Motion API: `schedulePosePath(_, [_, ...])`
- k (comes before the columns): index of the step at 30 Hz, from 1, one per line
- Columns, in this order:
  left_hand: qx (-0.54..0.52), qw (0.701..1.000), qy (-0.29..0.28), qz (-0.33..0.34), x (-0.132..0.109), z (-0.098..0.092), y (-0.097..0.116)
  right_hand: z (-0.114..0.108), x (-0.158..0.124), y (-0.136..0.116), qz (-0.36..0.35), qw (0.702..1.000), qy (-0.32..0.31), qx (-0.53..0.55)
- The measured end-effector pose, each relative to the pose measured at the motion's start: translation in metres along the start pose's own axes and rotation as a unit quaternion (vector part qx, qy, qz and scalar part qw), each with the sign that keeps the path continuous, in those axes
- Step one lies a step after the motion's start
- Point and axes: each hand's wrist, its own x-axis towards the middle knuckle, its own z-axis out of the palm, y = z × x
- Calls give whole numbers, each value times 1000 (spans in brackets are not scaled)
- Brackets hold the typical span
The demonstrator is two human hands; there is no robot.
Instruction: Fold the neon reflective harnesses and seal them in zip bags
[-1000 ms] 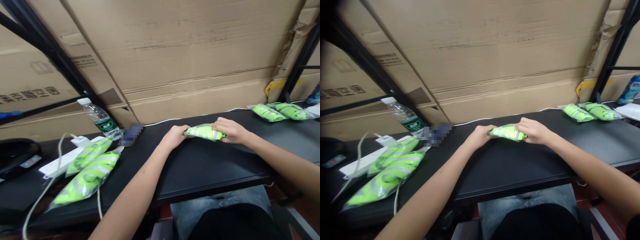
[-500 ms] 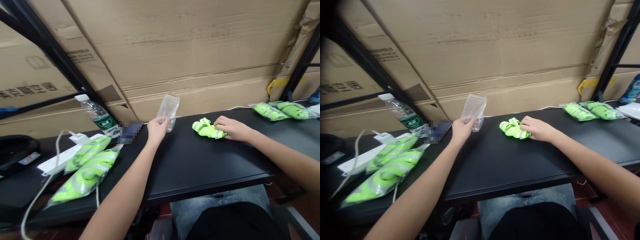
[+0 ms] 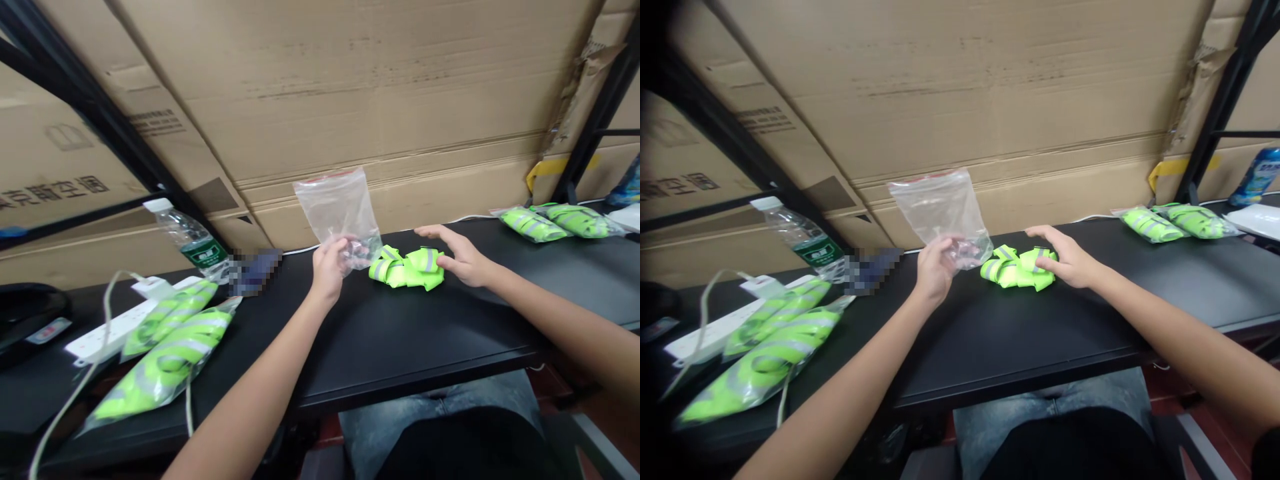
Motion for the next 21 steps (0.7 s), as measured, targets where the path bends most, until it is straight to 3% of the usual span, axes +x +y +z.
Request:
schedulePosePath(3, [53,993,-57,83,-16,24,0,11,4,-13,36,998,25,46])
schedulePosePath(5, [146,971,-96,162,-27,39,-5,20,7,-21,67,993,37,85])
schedulePosePath(9, [350,879,-152,287,-34,50,-16,13,16,-16,119,970,121,174])
schedulePosePath(12, [481,789,-213,319,-27,45,-21,-28,18,9,135,936,284,156])
schedulePosePath(15, [540,734,-300,283,-22,40,-22,-81,5,46,213,877,426,57])
schedulePosePath(18, [555,717,-339,253,-21,38,-19,-124,-18,80,332,807,485,-53])
schedulePosePath(21, [548,720,-341,255,-20,32,-19,-145,-42,102,375,788,478,-96])
